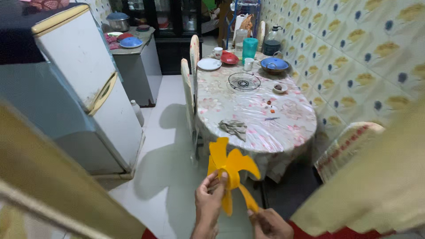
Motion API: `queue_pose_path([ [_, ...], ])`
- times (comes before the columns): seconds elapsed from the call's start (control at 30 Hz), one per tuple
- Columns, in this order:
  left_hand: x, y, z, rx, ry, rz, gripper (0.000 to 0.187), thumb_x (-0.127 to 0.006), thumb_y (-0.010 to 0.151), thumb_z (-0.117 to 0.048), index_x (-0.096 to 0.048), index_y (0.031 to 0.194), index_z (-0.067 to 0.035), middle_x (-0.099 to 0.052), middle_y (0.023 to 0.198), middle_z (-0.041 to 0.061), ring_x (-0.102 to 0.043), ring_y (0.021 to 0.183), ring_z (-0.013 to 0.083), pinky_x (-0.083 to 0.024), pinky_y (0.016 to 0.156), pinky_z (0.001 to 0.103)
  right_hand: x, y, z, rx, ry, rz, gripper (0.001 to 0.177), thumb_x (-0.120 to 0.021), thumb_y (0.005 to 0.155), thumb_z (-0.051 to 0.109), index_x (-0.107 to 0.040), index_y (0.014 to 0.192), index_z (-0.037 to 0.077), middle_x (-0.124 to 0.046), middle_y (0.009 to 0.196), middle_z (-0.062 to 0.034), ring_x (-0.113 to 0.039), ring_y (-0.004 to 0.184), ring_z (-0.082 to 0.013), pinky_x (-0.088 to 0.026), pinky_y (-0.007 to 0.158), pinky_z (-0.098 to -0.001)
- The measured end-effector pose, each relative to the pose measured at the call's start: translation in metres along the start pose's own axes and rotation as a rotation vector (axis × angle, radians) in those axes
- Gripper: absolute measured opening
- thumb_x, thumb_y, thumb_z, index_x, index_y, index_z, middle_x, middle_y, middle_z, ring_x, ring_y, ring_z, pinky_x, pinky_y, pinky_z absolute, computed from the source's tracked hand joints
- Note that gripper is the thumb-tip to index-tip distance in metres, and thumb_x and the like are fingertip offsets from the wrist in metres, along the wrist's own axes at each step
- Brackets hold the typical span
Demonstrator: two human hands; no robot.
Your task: The person walks between rooms to retrieve a screwdriver and a yellow fan blade, then returns to a table to place the blade on a fan cage. The person also handles a small metal bracket and a wallet before placing the bracket on the table.
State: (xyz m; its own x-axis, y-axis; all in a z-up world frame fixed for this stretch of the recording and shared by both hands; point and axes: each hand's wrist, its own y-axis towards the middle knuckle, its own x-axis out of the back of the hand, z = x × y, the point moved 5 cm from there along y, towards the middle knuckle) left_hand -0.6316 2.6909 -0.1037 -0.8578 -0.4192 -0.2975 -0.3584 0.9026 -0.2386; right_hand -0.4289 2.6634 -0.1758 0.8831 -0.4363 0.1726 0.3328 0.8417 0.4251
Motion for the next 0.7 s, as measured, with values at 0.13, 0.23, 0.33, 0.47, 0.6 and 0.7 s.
queue_pose_path([
  [0.13, -0.013, 0.064, -0.004, -0.161, 0.24, 0.003, 0.054, -0.079, 0.082, -0.029, -0.067, 0.131, -0.011, -0.075, 0.11, 0.004, -0.071, 0.098, 0.0166, -0.057, 0.086, 0.032, -0.028, 0.059, -0.051, -0.19, 0.138, 0.116, 0.012, -0.083, 0.078, 0.002, -0.082, 0.089, -0.003, -0.073, 0.065, -0.0038, -0.061, 0.055, -0.0027, -0.044, 0.05, -0.0179],
  [0.23, -0.036, 0.102, -0.023, -0.424, 0.648, -0.026, 0.052, -0.079, 0.083, -0.03, -0.068, 0.133, -0.018, -0.07, 0.114, 0.005, -0.067, 0.105, 0.0226, -0.052, 0.093, 0.04, -0.041, 0.098, -0.075, -0.337, 0.126, 0.129, 0.016, -0.083, 0.079, 0.004, -0.082, 0.093, -0.004, -0.078, 0.071, -0.0051, -0.067, 0.06, -0.0019, -0.051, 0.056, -0.018],
  [0.33, -0.067, 0.136, -0.047, -0.465, 0.93, -0.059, 0.059, -0.08, 0.082, -0.032, -0.065, 0.139, -0.028, -0.059, 0.125, 0.007, -0.053, 0.118, 0.0306, -0.038, 0.103, 0.051, -0.07, 0.146, -0.088, -0.383, 0.164, 0.064, 0.02, -0.083, 0.079, 0.006, -0.082, 0.097, -0.004, -0.077, 0.071, -0.0056, -0.06, 0.056, -0.0033, -0.044, 0.053, -0.021],
  [0.47, -0.104, 0.182, -0.076, -0.57, 0.957, -0.117, 0.059, -0.085, 0.072, -0.028, -0.071, 0.129, -0.03, -0.046, 0.141, 0.012, -0.04, 0.13, 0.0397, -0.03, 0.103, 0.056, -0.091, 0.2, -0.12, -0.738, 0.298, 0.081, 0.022, -0.083, 0.081, 0.009, -0.083, 0.1, -0.002, -0.057, 0.055, -0.0031, -0.037, 0.038, -0.0093, -0.024, 0.038, -0.029],
  [0.6, -0.115, 0.239, -0.081, -0.681, 0.913, -0.119, 0.053, -0.085, 0.074, -0.027, -0.068, 0.124, -0.025, -0.045, 0.138, 0.017, -0.044, 0.127, 0.0405, -0.036, 0.106, 0.054, -0.11, 0.242, -0.139, -0.77, 0.351, 0.076, 0.022, -0.081, 0.082, 0.012, -0.081, 0.101, 0.0, -0.057, 0.054, 0.0039, -0.035, 0.039, -0.0057, -0.024, 0.039, -0.0267],
  [0.7, -0.106, 0.292, -0.066, -0.72, 0.735, -0.1, 0.065, -0.083, 0.078, -0.019, -0.056, 0.136, -0.012, -0.047, 0.134, 0.025, -0.051, 0.125, 0.0424, -0.044, 0.102, 0.052, -0.123, 0.264, -0.152, -0.817, 0.368, 0.098, 0.023, -0.082, 0.083, 0.014, -0.082, 0.1, -0.001, -0.051, 0.051, 0.0022, -0.034, 0.038, -0.0067, -0.023, 0.039, -0.0273],
])
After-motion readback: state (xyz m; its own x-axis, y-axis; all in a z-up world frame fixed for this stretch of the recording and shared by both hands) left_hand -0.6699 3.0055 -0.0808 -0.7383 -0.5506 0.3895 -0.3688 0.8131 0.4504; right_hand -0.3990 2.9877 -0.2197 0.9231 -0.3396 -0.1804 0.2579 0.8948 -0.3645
